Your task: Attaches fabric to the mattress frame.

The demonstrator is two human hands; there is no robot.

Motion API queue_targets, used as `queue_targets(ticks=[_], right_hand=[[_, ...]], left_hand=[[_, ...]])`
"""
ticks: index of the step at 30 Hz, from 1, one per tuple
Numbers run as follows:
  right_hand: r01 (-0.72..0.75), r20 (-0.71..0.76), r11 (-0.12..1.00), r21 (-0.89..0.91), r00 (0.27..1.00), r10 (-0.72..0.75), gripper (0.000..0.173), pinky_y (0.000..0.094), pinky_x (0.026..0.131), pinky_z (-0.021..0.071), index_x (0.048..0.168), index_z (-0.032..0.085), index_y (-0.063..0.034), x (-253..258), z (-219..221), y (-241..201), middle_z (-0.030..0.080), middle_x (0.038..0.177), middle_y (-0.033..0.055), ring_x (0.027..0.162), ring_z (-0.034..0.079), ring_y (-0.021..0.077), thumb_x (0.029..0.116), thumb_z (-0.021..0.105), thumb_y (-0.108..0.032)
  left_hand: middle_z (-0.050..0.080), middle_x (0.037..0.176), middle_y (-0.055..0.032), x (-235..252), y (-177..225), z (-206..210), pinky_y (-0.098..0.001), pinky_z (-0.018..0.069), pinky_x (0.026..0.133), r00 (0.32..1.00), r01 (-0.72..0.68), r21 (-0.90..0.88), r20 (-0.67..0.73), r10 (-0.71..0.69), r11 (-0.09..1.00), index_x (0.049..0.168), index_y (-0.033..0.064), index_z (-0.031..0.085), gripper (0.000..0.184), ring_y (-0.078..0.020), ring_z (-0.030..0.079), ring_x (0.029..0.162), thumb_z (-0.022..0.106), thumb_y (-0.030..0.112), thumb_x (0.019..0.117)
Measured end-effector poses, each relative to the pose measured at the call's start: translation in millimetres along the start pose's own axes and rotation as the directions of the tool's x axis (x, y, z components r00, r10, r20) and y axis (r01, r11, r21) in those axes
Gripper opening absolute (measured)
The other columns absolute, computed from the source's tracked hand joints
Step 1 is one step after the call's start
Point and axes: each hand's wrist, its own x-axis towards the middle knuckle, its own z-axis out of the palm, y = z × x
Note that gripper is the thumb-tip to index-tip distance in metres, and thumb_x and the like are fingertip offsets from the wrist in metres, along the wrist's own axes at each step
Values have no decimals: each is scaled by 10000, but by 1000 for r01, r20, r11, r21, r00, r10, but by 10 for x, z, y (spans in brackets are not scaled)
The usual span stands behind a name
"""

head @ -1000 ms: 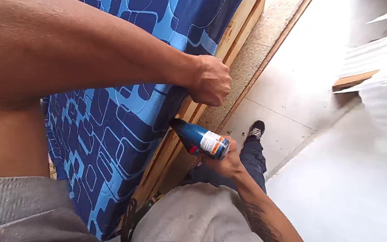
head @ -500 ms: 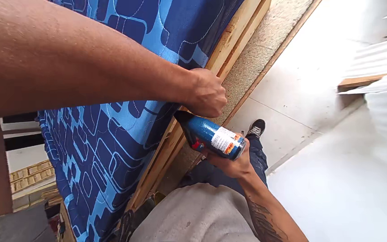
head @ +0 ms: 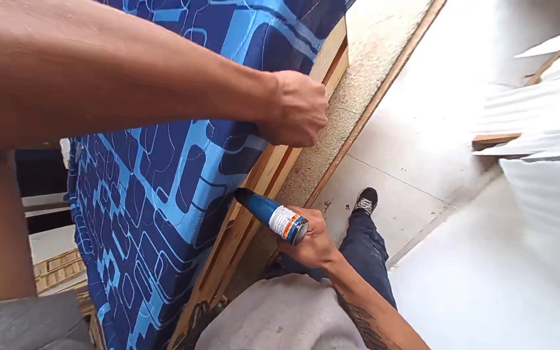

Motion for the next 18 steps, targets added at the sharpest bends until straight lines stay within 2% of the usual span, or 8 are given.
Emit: queue_targets(ticks=[1,2,6,9,12,18], right_hand=[[18,1,1000,-8,1000,-18,305,232,880,606,1066,726,-8,54,-53,-23,771,1010,41,973,717,37,809,799,-155],[23,0,1000,-11,1000,-23,306,224,880,603,1068,723,-8,111,-98,-41,771,1010,40,975,715,32,817,795,-167],[5,5,1000,-8,1000,-5,242,221,870,607,997,722,-11,295,-224,6,773,975,33,953,719,23,790,790,-117],[13,4,1000,-21,1000,-13,263,213,880,604,1033,716,-37,427,-377,-70,769,1000,4,970,712,8,809,800,-144],[-9,-30,999,-40,1000,8,237,214,855,610,985,715,-50,611,-506,-100,769,958,-6,937,716,4,785,808,-136],[-67,-61,998,-8,996,67,249,246,847,628,984,718,-57,776,-636,-148,770,952,-21,918,727,24,752,808,-81]], left_hand=[[553,649,-65,3,200,-233,-478,411,566,979,105,27,173,-108,994,716,108,660,153,-273,588,662,702,132,862],[545,645,-72,3,269,-294,-462,400,548,963,143,33,224,-147,989,720,98,657,151,-272,582,647,680,80,868],[563,663,-67,32,215,-225,-458,419,547,950,201,-45,251,-184,979,763,115,686,118,-266,592,654,668,65,869],[563,681,-68,80,178,-209,-464,436,538,922,292,-80,289,-258,953,774,117,665,127,-275,606,675,646,86,896],[564,694,-85,113,144,-215,-472,432,516,898,345,-98,323,-298,933,813,114,669,115,-299,610,678,631,76,915],[569,725,-117,134,158,-232,-481,448,525,890,370,-116,329,-316,922,845,70,656,183,-325,621,707,534,13,969]])
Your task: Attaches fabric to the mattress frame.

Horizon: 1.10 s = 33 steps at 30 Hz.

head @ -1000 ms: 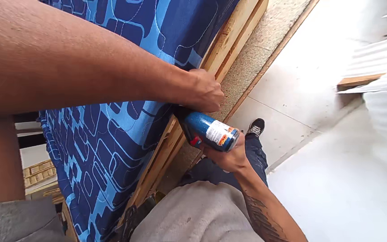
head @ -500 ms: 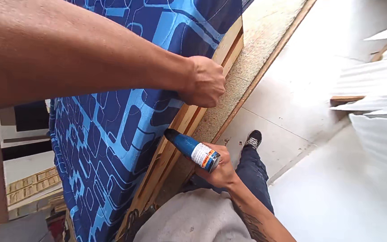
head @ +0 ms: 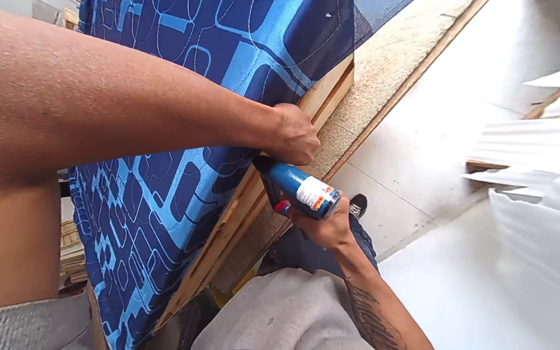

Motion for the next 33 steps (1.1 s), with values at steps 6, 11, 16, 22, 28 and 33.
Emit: queue_targets(ticks=[6,11,16,22,28,33], right_hand=[[-35,24,999,-15,999,35,221,252,819,631,951,727,-53,141,-82,20,772,917,-15,875,731,27,742,800,-63],[15,51,999,-41,999,-13,256,226,835,622,978,721,-98,195,-187,-81,768,942,-55,913,719,-3,743,820,-90],[119,39,990,-82,992,-116,237,210,840,610,1005,703,-82,371,-285,-178,757,962,-23,933,710,6,801,808,-141],[118,78,988,-96,991,-111,270,218,866,608,1071,699,-77,666,-540,-166,759,1010,-17,972,709,12,846,789,-194],[142,114,984,-108,985,-130,286,215,870,606,1075,714,-37,1109,-849,-190,769,1003,7,969,712,10,840,786,-183],[-45,121,999,14,992,43,330,317,755,640,1098,718,-116,1132,-1396,-658,761,956,18,841,731,101,833,835,-275]], left_hand=[[633,750,-133,11,-418,-525,-539,461,708,971,-19,268,-223,82,963,769,24,698,468,-333,636,785,722,467,916],[561,622,-62,-207,-916,-1124,-507,426,696,924,-38,379,-338,177,925,683,89,678,521,-263,596,674,707,572,877],[572,670,-85,234,-1053,-1171,-501,402,553,970,-20,280,-226,86,960,716,89,659,102,-296,601,682,704,92,808],[539,638,-60,382,-1265,-1138,-461,376,505,984,-21,161,-170,48,987,683,122,629,139,-261,577,622,660,109,818],[537,638,-61,516,-1379,-1137,-463,395,495,993,-41,56,-108,47,998,709,124,643,148,-263,587,613,647,131,857],[675,839,-119,506,-1439,-1433,-528,479,726,923,-72,-29,-380,56,997,875,51,740,208,-319,655,874,613,168,991]])
